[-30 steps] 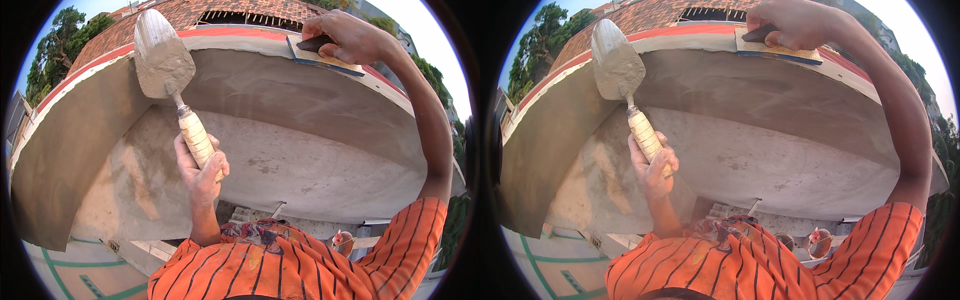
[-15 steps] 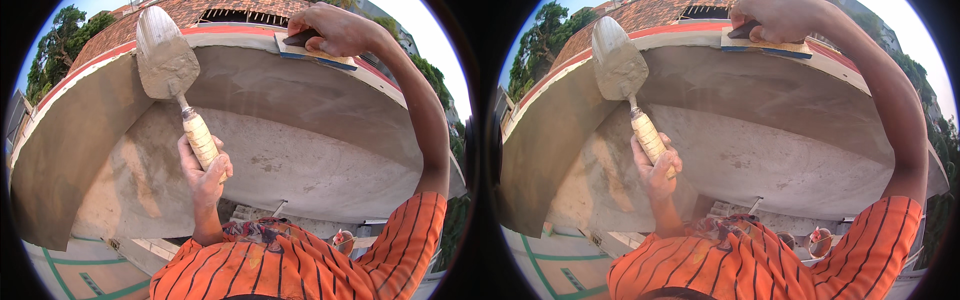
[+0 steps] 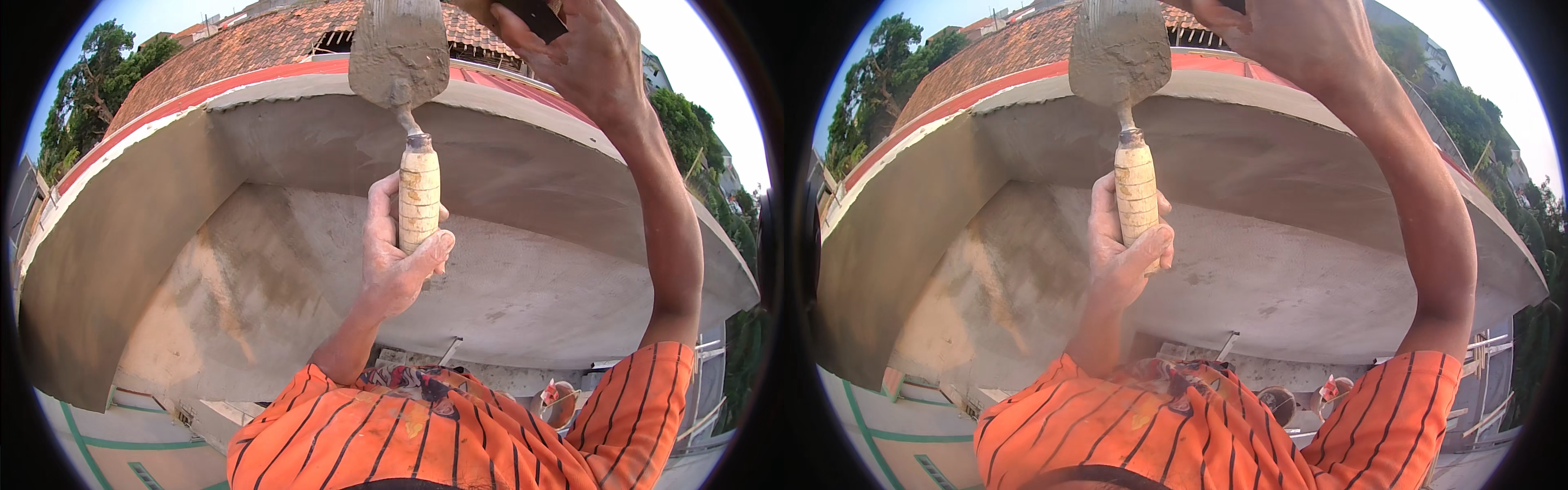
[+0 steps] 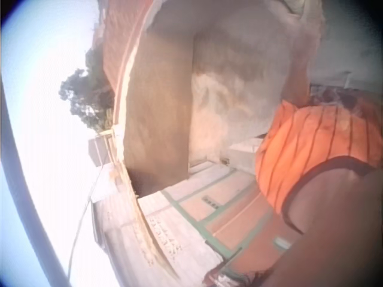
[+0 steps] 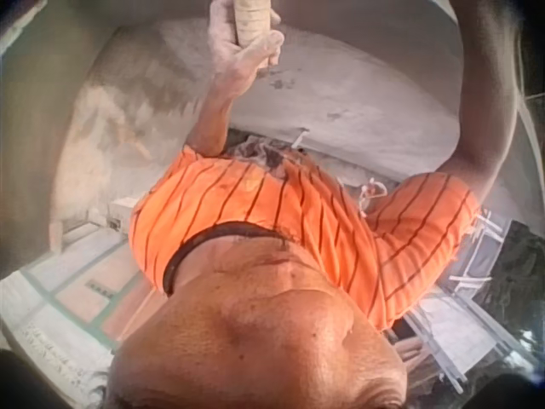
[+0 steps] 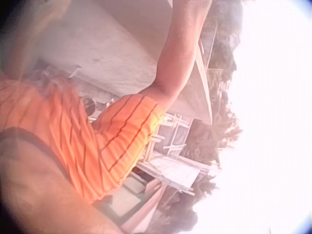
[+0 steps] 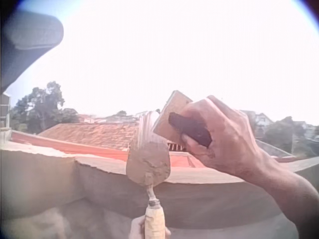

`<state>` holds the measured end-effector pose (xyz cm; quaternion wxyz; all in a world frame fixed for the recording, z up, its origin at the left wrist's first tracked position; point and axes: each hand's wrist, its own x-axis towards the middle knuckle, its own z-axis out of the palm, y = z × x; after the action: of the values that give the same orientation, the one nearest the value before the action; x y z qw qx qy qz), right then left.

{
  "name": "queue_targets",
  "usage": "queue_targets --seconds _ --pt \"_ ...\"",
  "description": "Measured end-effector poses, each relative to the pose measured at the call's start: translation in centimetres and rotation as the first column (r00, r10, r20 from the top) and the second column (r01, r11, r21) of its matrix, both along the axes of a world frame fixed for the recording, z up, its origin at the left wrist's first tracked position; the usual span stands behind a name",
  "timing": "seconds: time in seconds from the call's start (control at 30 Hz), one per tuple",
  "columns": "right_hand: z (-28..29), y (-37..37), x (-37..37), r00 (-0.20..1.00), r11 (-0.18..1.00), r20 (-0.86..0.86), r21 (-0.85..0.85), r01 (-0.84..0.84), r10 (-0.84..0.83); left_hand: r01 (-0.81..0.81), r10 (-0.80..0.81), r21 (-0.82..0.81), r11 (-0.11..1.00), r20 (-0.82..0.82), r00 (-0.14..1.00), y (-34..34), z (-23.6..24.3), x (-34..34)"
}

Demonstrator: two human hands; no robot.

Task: The person scoops cement from a bucket with a trowel and applies it to a curved wall, smoothing the surface with a float. They repeatedly transfer material from the bucket to the wall and level the plaster along the edge.

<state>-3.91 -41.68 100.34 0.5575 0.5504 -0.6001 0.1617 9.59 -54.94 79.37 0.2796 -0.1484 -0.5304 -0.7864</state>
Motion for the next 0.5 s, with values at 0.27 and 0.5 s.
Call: queue_targets --seconds 0.27,0.5 --pt "-1.1 3.4 0.0 0.952 0.994 -0.291 0.015 0.109 -0.1 0.227 -0.229 -0.062 0.972 -0.037 0.973 4.9 3.7 -1.8" --pt "3.6 6.0 -1.3 0.906 0.944 -0.296 -0.222 0.245 -0.304 0.307 -0.283 -0.263 0.915 0.126 0.951 5.6 2.5 -1.5"
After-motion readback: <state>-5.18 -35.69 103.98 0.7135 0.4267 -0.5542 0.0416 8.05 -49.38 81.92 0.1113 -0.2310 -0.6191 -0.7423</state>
